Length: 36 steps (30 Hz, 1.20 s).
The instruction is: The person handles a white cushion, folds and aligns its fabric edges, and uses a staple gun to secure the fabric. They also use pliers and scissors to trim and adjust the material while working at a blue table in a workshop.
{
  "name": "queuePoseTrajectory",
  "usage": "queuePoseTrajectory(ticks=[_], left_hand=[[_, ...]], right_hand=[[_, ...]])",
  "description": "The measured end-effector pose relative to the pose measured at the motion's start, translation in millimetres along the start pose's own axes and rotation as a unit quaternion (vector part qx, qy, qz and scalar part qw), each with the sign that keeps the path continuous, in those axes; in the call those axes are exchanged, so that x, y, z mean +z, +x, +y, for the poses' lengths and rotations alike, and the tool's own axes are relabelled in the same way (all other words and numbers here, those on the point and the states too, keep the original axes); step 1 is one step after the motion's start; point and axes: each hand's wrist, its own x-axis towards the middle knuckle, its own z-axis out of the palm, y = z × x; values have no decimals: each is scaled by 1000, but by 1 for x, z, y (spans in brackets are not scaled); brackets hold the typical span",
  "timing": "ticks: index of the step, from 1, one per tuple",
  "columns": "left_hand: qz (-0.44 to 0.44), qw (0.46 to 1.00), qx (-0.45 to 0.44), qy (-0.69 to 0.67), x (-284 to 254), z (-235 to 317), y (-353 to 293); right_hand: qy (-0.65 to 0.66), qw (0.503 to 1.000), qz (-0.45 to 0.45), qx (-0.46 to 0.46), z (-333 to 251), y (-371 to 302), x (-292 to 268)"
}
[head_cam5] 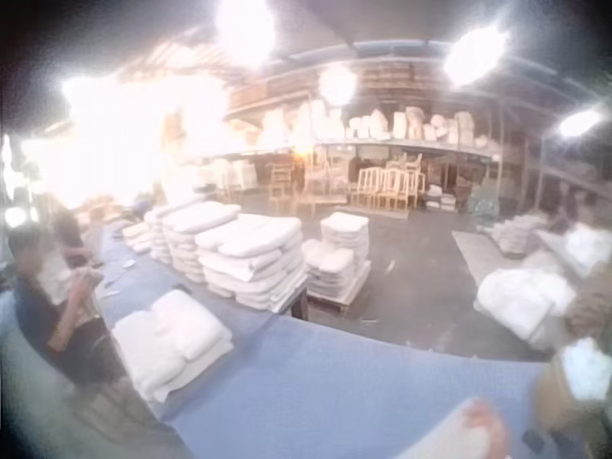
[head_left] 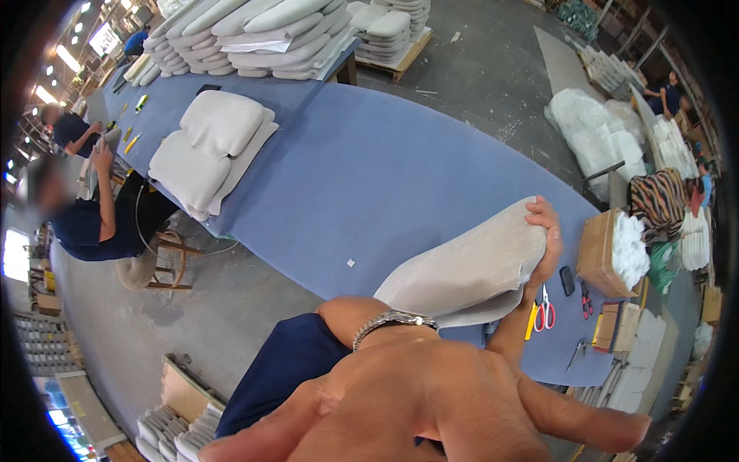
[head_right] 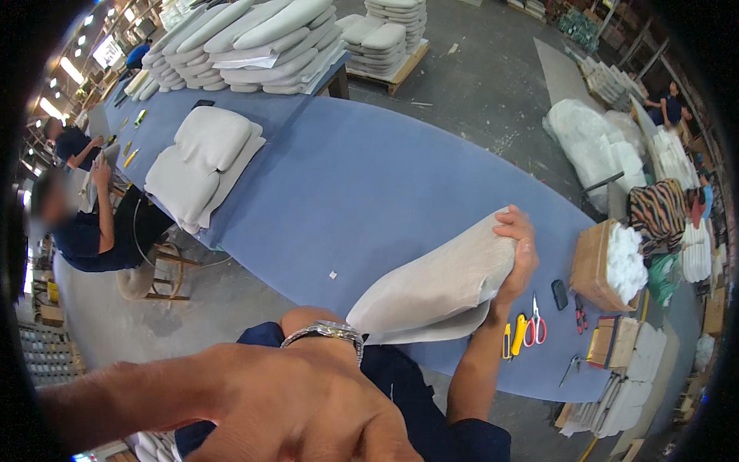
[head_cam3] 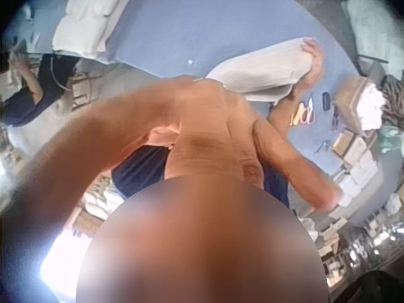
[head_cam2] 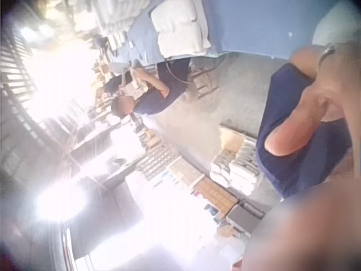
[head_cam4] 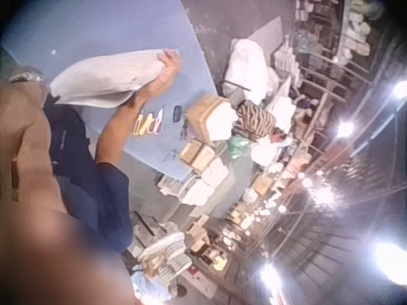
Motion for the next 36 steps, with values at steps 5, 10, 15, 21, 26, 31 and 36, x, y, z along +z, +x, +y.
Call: queuePoseTrajectory(ticks=[5, 10, 15, 21, 26, 31, 36], left_hand=[[-1, 997, -37, -69, -31, -68, 11], [2, 997, -47, -69, -46, -101, 11], [15, 994, -63, -85, -63, -132, 13], [44, 994, -57, -83, -75, -137, 15], [76, 849, -180, 491, -128, -110, -33], [14, 369, -460, 808, -137, -56, -157], [59, 332, -504, 795, -126, -28, -210]], right_hand=[[31, 997, 67, 26, 38, -10, -54], [9, 997, 71, 41, 70, -19, -111], [8, 993, 109, 52, 92, -35, -141], [19, 994, 99, 40, 101, -34, -127], [-12, 980, 165, 115, 137, -49, -149], [-6, 985, 168, 36, 119, -39, -137], [-1, 978, 204, 51, 114, -33, -130]])
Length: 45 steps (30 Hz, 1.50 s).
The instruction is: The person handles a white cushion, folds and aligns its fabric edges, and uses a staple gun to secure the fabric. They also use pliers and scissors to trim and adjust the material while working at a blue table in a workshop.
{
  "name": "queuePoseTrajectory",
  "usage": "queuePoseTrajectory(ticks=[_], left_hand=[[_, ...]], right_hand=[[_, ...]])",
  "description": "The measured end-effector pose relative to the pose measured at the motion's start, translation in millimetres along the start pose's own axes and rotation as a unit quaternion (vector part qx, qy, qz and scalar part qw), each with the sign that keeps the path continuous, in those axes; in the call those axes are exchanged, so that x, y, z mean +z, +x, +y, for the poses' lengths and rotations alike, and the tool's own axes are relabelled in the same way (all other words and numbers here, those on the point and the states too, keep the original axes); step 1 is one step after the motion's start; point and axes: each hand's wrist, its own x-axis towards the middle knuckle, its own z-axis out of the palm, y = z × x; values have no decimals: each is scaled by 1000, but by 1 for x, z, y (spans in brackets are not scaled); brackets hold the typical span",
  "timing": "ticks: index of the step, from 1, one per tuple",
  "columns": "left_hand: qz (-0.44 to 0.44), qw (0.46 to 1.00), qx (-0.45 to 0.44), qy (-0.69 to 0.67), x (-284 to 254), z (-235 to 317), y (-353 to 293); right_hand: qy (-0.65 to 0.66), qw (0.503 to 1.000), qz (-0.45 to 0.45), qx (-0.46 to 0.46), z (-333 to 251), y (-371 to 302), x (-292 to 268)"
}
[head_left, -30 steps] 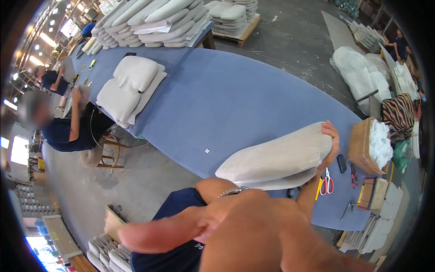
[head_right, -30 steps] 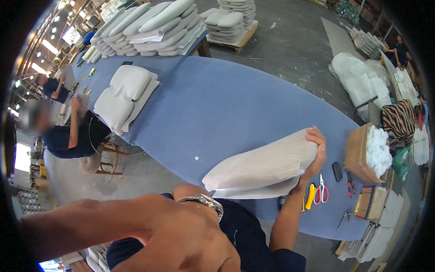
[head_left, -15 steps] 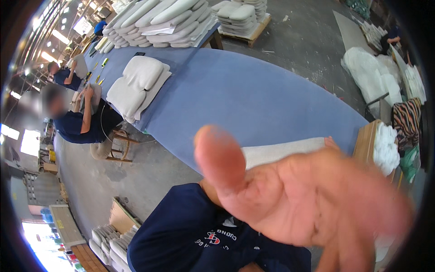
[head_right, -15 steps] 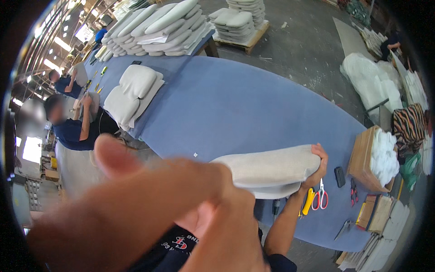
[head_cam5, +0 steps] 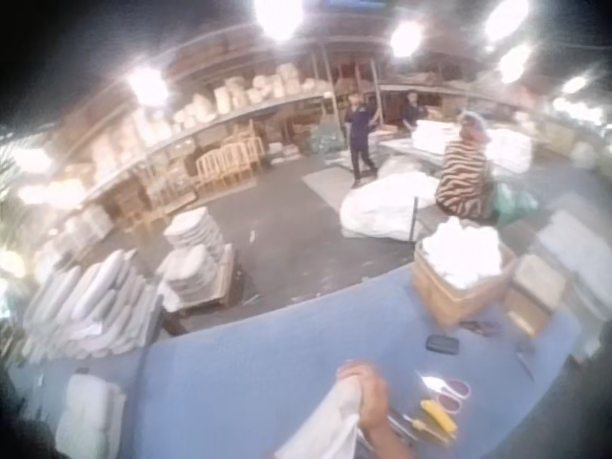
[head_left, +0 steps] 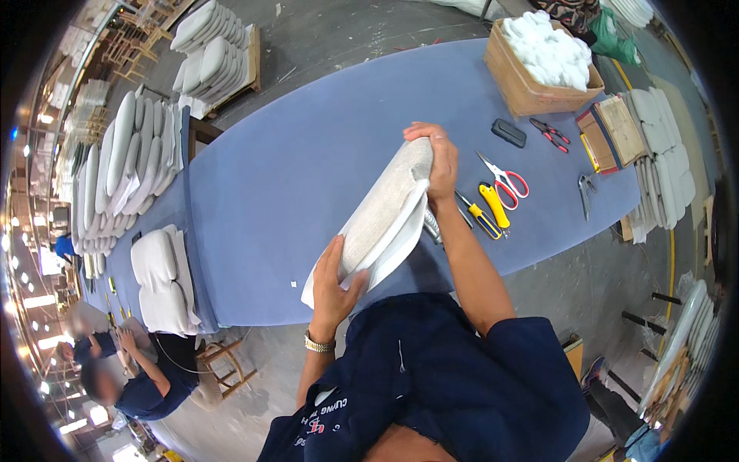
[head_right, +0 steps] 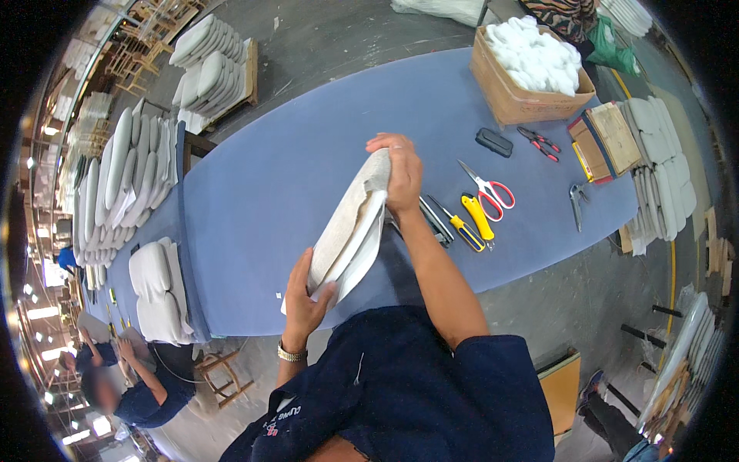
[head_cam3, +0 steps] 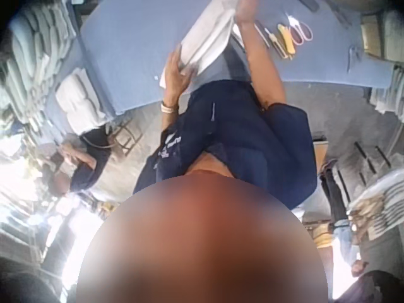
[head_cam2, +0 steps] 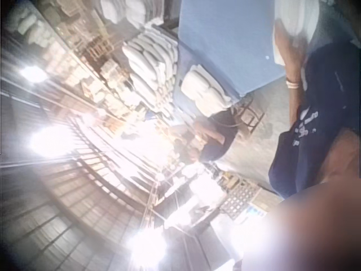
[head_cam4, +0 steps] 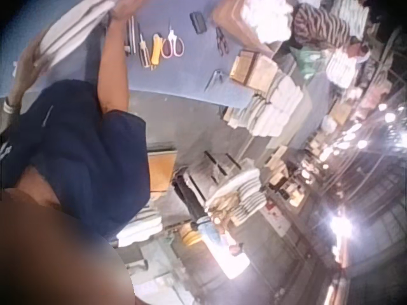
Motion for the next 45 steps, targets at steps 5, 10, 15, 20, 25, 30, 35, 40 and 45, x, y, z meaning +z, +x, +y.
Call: queuePoseTrajectory(ticks=[5, 10, 15, 20, 25, 30, 35, 40, 45], left_hand=[[82, 996, 18, -24, -6, -5, 31], [89, 993, -74, 24, -15, -16, 30], [101, 990, -101, -10, -39, 4, 1], [83, 981, -174, -19, -19, -21, -18], [102, 977, -187, -32, -4, -27, -24], [106, 975, -186, -51, 4, -24, -20], [93, 971, -215, -41, -2, -29, -14], [66, 980, -189, -7, -5, -26, 0], [3, 982, -187, -5, -7, -15, 7]], right_hand=[[-60, 997, -39, -6, -18, 3, 15], [-21, 999, -31, -18, -29, -1, 28], [10, 986, -90, 139, -28, -21, 36], [-39, 956, -192, 218, 19, -48, 54], [-65, 939, -279, 190, -2, -63, 39], [-123, 931, -333, 84, 2, -64, 20], [-122, 932, -304, 153, 12, -60, 27], [-174, 940, -287, 56, 19, -50, 41], [-209, 936, -281, 43, 26, -46, 45]])
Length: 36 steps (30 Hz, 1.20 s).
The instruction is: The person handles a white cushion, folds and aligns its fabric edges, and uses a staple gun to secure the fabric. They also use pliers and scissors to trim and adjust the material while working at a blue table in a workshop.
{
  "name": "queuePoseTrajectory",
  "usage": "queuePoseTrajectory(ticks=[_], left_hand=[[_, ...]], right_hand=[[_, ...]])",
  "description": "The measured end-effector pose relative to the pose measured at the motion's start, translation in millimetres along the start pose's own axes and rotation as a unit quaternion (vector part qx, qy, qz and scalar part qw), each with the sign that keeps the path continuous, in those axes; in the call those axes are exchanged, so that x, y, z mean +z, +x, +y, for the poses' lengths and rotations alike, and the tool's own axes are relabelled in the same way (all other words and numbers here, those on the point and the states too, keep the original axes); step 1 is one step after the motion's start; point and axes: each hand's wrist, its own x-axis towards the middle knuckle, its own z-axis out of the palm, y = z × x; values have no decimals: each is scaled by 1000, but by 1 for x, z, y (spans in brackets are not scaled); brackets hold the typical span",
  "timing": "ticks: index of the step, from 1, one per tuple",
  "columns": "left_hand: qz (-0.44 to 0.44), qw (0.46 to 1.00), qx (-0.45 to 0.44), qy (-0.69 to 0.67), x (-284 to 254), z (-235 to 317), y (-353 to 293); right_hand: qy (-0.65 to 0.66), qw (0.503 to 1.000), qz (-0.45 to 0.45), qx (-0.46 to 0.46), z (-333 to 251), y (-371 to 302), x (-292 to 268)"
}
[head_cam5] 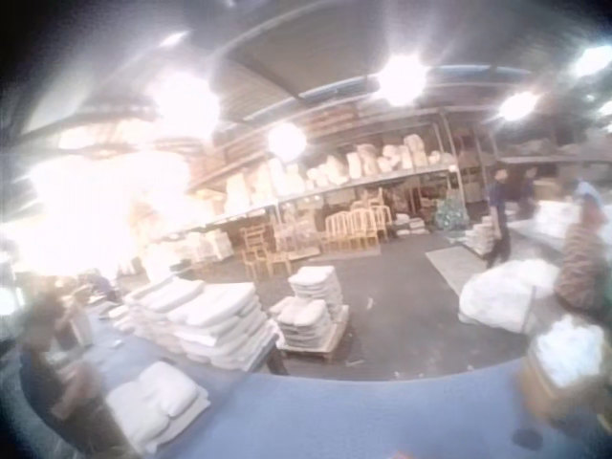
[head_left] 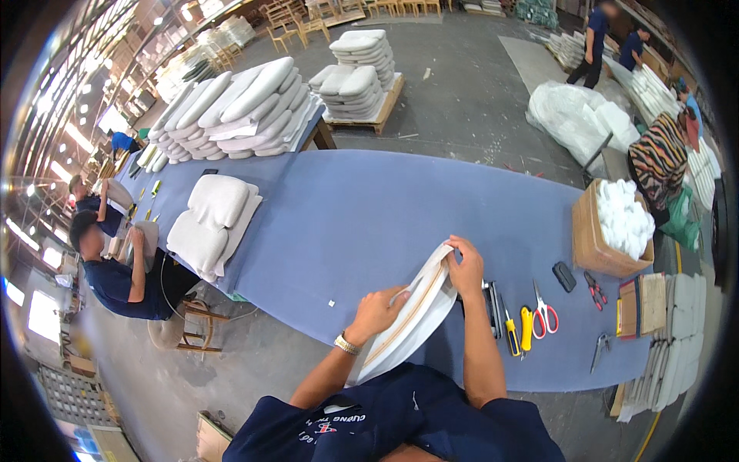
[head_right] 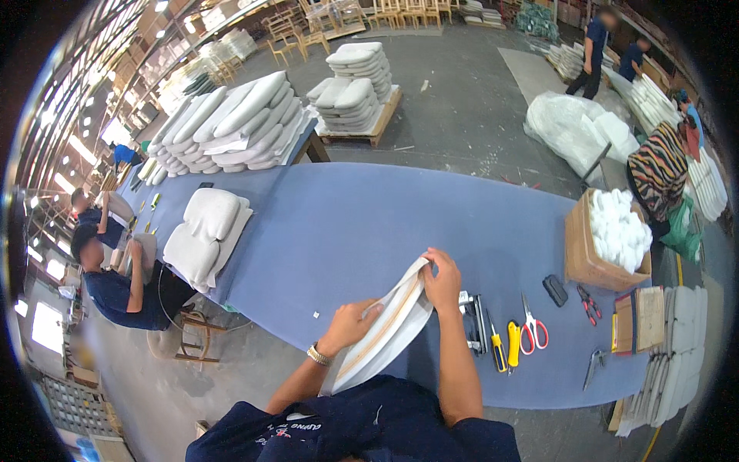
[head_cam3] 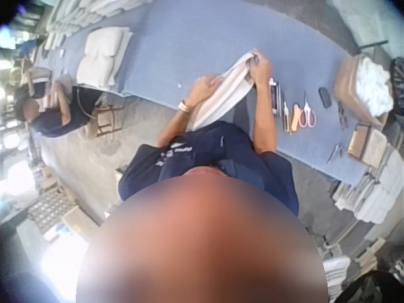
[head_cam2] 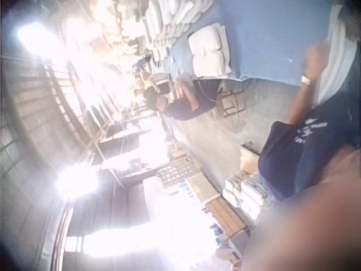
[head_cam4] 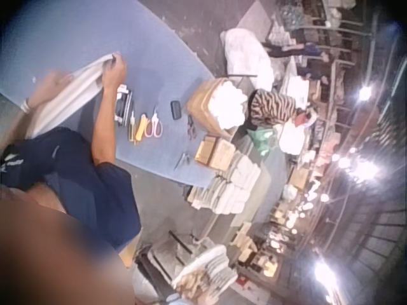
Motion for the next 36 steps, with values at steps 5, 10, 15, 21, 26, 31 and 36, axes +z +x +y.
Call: queuePoseTrajectory(ticks=[5, 10, 15, 21, 26, 31, 36], left_hand=[[-28, 999, 0, 22, 3, 17, 6], [-6, 999, 38, -4, 18, 35, 40], [-4, 998, 55, -22, 31, 54, 78], [45, 997, 10, -57, 45, 59, 112], [181, 975, -6, -130, 29, 62, 144], [219, 958, -96, -156, 36, 28, 178], [192, 943, -144, -230, 28, 39, 185]], right_hand=[[41, 998, 27, 32, 7, -9, -1], [89, 993, 63, 34, 11, -19, 5], [81, 992, 79, 47, 25, -15, 2], [70, 990, 106, 66, 27, 7, 16], [3, 998, 30, 54, -7, 82, 21], [-62, 996, -24, 58, 10, 119, 63], [-16, 984, -26, 174, 12, 134, 78]])
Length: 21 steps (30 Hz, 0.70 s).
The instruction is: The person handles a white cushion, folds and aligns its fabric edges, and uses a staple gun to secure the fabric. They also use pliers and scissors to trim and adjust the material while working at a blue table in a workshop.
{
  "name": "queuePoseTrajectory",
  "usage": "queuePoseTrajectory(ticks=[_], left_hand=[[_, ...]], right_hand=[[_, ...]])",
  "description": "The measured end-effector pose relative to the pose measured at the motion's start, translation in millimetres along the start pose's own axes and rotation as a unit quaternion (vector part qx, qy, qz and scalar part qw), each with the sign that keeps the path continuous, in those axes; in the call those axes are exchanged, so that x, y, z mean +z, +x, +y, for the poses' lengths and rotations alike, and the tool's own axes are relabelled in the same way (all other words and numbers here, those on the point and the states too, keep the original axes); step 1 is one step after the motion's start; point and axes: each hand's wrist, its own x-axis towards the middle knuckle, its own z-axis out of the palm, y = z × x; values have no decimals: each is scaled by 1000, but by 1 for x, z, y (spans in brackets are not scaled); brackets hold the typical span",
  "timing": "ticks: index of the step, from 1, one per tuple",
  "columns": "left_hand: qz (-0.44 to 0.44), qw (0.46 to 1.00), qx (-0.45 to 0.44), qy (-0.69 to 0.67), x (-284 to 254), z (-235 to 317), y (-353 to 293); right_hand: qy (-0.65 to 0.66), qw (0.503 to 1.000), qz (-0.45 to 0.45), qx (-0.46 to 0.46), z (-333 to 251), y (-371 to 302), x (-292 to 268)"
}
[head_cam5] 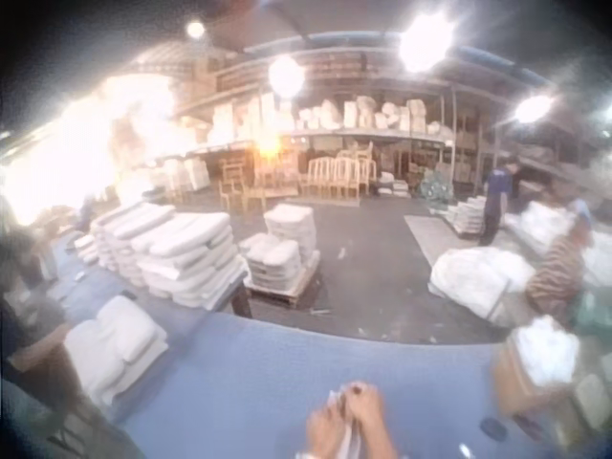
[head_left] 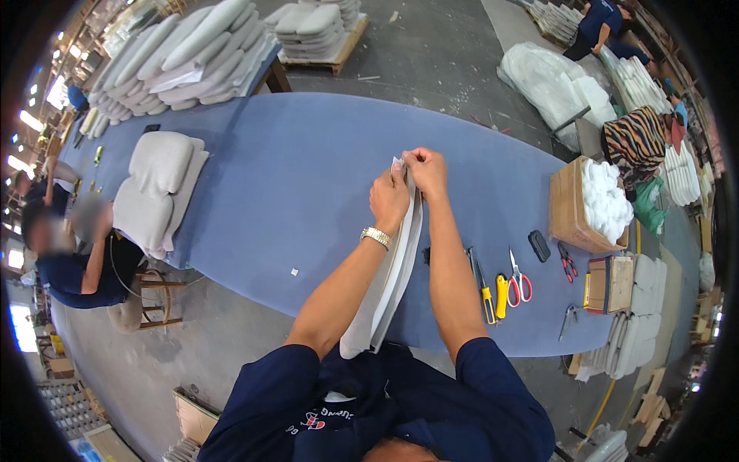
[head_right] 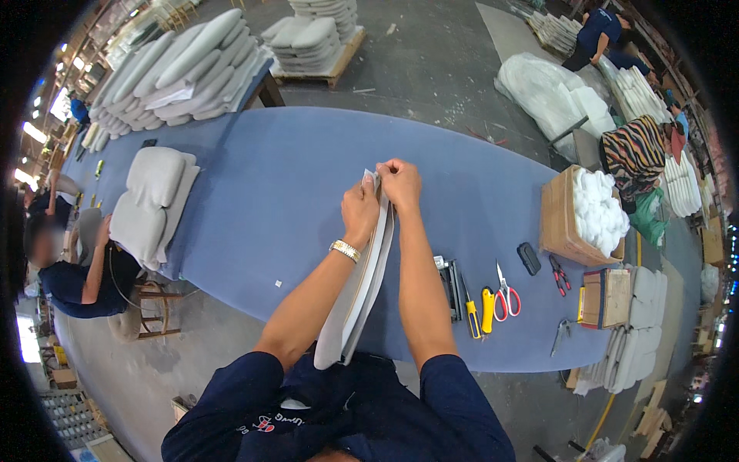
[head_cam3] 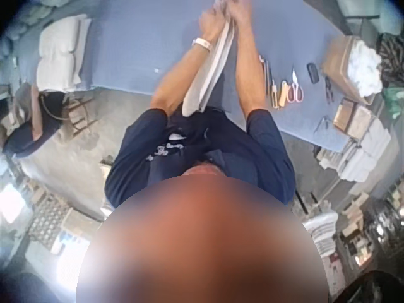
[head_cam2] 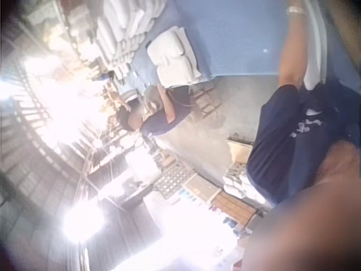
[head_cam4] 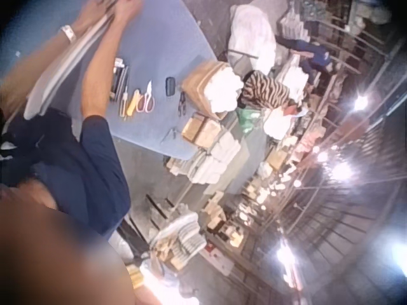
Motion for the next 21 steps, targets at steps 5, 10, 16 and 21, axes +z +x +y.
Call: queuePoseTrajectory(ticks=[5, 10, 16, 21], left_hand=[[-87, 968, 36, -231, 8, -25, 0], [-213, 944, 105, -231, 12, -54, 63], [-432, 874, 91, -203, 35, -67, 107], [-417, 890, 91, -162, 33, -67, 117]], right_hand=[[50, 999, 1, -12, 7, -12, -17], [83, 996, 37, 2, -2, -43, -34], [91, 978, 156, -100, 8, -53, -4], [64, 982, 155, -83, 3, -46, 12]])
